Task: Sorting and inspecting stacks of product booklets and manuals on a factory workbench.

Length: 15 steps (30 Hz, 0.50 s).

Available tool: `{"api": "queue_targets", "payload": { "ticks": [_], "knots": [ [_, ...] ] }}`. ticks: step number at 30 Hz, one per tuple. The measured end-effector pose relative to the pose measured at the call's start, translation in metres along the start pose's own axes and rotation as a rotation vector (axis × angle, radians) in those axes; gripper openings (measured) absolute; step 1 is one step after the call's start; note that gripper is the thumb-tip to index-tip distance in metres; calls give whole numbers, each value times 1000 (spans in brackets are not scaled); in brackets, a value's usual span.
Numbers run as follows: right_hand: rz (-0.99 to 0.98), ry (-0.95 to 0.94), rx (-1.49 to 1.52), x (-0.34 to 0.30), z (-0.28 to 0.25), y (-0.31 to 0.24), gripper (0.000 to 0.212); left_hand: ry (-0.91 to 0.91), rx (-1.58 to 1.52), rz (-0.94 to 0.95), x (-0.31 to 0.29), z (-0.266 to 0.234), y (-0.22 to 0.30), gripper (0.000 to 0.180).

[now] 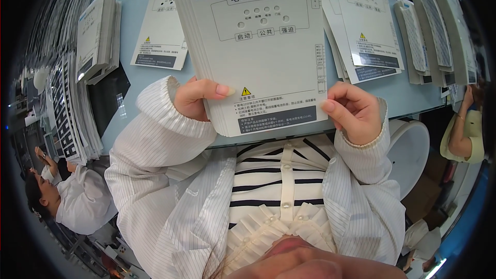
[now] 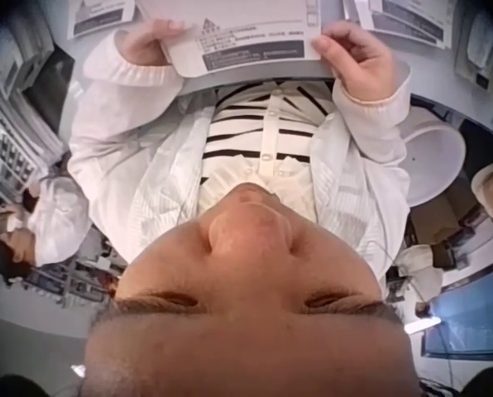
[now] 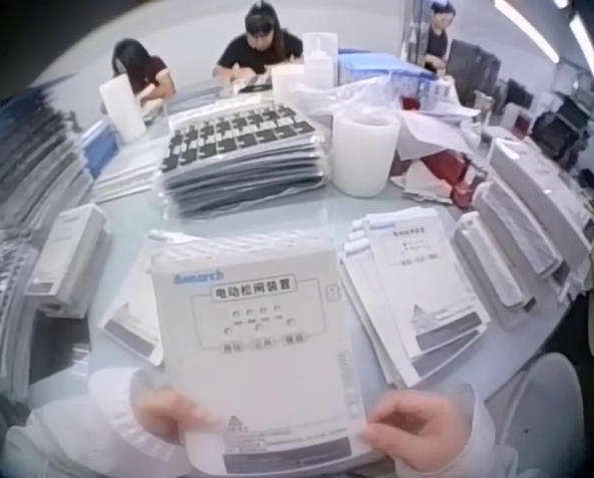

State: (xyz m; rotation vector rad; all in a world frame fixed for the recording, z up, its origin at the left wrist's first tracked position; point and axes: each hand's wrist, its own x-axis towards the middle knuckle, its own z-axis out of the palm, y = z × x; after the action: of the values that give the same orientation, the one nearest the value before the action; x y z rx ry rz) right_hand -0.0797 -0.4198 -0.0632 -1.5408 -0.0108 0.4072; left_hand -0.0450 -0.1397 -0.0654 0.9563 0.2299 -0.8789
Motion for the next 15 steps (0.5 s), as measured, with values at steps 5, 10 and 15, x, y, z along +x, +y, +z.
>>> {"api": "queue_targets", "payload": {
  "ticks": [5,10,15],
  "knots": [
    [69,20,78,-2,-2,1,9,23,-2,7,-1,4,1,69],
    [-140,392,-99,2,-22,0,14,29,-55,-25,-2,-1,-2,70],
    [-319,693,-117,9,-67,0,17,56,16,-26,-1,4,0,72]
  ]
}}
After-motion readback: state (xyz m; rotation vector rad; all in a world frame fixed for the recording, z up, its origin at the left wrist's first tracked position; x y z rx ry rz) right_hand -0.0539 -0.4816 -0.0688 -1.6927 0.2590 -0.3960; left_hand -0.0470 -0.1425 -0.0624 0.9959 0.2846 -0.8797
